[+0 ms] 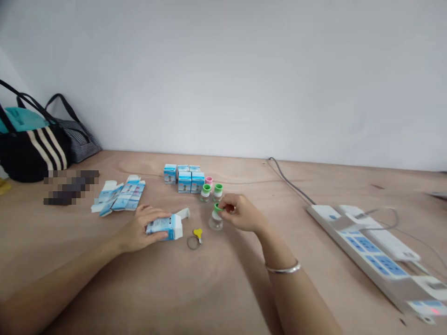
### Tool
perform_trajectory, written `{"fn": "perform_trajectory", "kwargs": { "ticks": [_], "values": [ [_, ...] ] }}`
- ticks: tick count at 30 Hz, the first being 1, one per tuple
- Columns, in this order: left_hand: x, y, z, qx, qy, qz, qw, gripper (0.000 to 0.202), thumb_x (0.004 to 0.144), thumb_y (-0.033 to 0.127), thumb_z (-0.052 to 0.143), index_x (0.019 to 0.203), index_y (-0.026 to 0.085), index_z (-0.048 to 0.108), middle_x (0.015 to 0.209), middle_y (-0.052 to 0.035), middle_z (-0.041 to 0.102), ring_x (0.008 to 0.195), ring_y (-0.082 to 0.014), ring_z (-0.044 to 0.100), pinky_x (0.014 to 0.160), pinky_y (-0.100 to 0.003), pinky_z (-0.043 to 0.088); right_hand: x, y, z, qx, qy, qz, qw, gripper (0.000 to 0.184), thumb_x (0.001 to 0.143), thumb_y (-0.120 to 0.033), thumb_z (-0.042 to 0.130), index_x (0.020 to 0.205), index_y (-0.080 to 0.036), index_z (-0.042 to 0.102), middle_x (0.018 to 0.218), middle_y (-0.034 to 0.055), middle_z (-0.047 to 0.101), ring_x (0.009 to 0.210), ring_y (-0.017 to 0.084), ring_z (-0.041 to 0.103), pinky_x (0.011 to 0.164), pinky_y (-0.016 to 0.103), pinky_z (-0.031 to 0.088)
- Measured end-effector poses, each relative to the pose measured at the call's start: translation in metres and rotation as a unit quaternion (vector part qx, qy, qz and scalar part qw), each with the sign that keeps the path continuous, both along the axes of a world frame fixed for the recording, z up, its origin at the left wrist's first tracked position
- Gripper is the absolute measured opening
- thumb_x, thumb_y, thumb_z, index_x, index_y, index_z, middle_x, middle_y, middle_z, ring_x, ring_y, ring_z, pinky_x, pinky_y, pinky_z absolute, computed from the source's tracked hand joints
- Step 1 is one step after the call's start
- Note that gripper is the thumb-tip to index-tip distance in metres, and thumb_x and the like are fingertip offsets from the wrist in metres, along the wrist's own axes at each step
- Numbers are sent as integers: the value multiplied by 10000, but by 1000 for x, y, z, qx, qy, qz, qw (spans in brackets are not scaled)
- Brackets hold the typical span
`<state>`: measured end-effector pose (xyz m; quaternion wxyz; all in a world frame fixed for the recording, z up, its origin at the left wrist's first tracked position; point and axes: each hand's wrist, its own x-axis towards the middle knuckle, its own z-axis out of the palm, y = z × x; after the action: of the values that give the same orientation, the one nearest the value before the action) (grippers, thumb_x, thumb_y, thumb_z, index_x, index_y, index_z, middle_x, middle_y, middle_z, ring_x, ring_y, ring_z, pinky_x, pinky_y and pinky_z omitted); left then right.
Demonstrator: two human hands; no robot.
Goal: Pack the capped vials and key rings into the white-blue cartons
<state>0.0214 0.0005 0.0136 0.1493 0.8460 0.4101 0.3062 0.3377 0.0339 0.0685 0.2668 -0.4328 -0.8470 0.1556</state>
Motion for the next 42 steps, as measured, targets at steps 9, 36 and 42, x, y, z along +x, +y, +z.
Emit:
{"fn": "perform_trajectory", "kwargs": {
  "ticks": [9,36,42],
  "values": [
    [-14,-3,-11,4,-8,28,1000,645,695,427,689,1273,275,447,1243,-75,556,1156,-286,502,1009,-460,326,-17,12,-14,148,-105,-119,976,104,782,-257,558,796,-178,624,692,28,604,595,132,524,625,262,342],
    [-10,-1,-25,-7,-76,-6,997,442,779,292,630,1212,285,537,1288,-78,482,1172,-249,510,995,-422,446,-51,-23,-8,128,-22,-37,991,131,824,-297,555,795,-181,609,800,68,618,753,182,570,669,296,437],
    [-3,4,-32,-158,-224,35,961,429,854,377,523,1250,225,456,1227,-89,549,1085,-213,576,925,-392,499,-91,-34,-34,138,-66,61,986,529,785,-420,629,1258,-209,520,1252,146,529,1121,285,491,921,457,392]
  ]
}}
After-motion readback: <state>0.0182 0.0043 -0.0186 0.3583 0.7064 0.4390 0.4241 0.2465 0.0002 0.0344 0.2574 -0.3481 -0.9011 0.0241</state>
